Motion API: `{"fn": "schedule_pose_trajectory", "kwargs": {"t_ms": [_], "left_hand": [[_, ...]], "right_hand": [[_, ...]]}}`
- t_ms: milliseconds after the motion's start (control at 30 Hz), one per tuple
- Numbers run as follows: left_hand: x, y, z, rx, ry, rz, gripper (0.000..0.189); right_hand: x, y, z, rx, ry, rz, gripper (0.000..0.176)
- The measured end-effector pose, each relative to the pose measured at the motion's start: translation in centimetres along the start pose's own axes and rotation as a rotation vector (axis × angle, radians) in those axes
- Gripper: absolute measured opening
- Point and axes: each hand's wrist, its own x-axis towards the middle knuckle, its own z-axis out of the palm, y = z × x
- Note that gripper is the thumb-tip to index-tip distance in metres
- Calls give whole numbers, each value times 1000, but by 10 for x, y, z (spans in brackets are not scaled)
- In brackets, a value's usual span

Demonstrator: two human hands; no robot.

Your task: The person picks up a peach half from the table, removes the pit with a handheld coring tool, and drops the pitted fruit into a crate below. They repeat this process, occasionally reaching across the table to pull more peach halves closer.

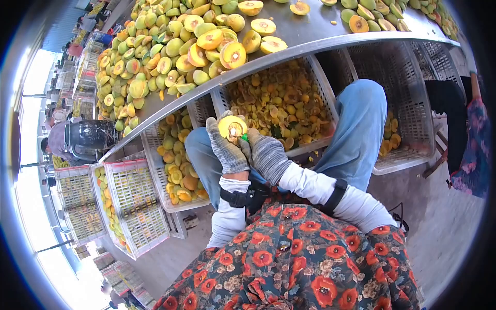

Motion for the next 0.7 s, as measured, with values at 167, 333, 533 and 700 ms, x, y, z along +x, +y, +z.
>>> {"fn": "schedule_pose_trajectory", "kwargs": {"t_ms": [167, 333, 533, 700], "left_hand": [[-14, 6, 5, -89, -45, 36, 45], [0, 14, -6, 154, -143, -85, 45], [4, -7, -10, 180, 116, -212, 48], [-7, 1, 0, -32, 146, -277, 51]], "right_hand": [[-2, -2, -7, -33, 34, -21, 34], [2, 14, -13, 133, -183, -9, 30], [6, 3, -13, -196, -259, 65, 38], [4, 8, -5, -206, -99, 37, 38]]}}
